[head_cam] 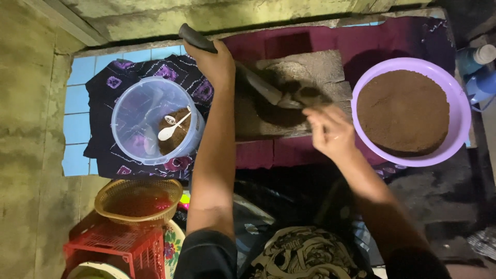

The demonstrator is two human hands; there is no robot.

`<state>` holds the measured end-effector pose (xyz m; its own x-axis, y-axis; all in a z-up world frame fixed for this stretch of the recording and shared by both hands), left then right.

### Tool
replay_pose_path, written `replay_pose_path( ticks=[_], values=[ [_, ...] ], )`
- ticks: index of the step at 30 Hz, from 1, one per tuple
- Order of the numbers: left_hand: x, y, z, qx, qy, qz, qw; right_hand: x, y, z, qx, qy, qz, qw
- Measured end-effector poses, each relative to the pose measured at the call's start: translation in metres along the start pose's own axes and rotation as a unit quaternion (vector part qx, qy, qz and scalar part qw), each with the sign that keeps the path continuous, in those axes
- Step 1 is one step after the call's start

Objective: Grinding and scraping a brown mixture on a stone slab using a pestle.

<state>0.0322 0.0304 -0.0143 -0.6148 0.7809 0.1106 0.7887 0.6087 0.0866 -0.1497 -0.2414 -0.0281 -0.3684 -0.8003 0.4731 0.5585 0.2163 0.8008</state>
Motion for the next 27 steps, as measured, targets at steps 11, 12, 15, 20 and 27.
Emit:
replay_pose_path(
  ticks=[11,12,15,20,27],
  values=[
    [0.005,-0.012,-0.014,-0.013,-0.107,0.054,0.993,-0.023,0.071,-0.066,-0.114,-0.101,0.285,0.946],
    [0.004,-0.011,-0.016,-0.011,-0.115,0.061,0.991,-0.029,0.074,-0.066,-0.192,-0.094,0.387,0.897],
    [-0.001,0.003,0.011,-0.039,-0.056,0.033,0.997,-0.011,0.071,-0.057,-0.126,-0.092,0.341,0.927],
    [0.003,-0.004,-0.005,-0.017,-0.069,0.052,0.996,-0.018,0.060,-0.068,-0.056,-0.152,0.286,0.945],
    [0.000,0.004,0.004,-0.014,-0.054,0.033,0.998,-0.012,0.068,-0.057,-0.010,-0.179,0.240,0.954]
  ],
)
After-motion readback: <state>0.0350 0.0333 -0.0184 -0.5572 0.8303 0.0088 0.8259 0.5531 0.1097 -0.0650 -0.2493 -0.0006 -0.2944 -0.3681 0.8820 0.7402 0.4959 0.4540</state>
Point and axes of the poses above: each hand's wrist, its own y-axis towards the middle knuckle, its own x-axis out of the back of the hand, z = x × y, the point moved 3 cm from there along y, towards the middle knuckle
